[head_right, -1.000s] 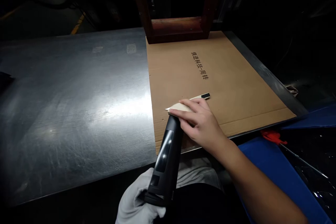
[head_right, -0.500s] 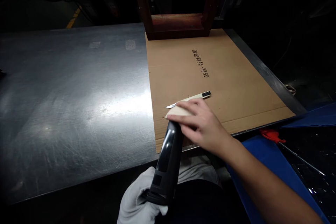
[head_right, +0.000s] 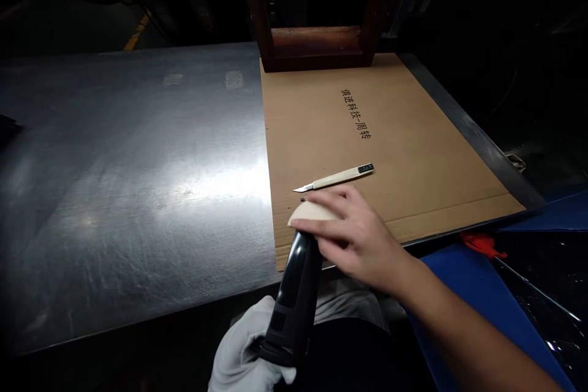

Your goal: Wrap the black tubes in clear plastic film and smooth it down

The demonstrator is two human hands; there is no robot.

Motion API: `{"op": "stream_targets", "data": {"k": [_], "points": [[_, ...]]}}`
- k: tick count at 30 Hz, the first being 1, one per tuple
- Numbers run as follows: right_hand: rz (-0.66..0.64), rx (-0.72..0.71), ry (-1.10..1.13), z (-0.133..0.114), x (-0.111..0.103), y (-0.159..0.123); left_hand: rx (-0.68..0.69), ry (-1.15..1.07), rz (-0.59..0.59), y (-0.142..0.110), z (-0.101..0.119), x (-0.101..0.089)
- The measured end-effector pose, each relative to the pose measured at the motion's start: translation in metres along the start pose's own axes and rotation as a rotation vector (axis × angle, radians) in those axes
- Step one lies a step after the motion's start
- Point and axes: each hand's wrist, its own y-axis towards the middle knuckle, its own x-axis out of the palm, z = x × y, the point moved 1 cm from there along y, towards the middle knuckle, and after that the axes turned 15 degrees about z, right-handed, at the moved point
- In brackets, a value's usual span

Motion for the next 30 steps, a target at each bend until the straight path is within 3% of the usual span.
{"op": "stream_targets", "data": {"k": [12,22,25,30], "points": [[0.105,0.028,-0.018,0.004,0.004,0.002,0.014,0.009,0.026,-0.001,0.000,0.002],[0.052,0.030,0.010,0.001,0.002,0.001,-0.002,-0.019,0.046,-0.003,0.002,0.004],[0.091,0.079,0.023,0.018,0.001,0.000,-0.027,-0.054,0.037,-0.002,0.003,0.003],[0.311,0.309,-0.058,0.061,0.007,-0.029,-0.166,-0.141,0.051,0.004,0.008,-0.005]]}}
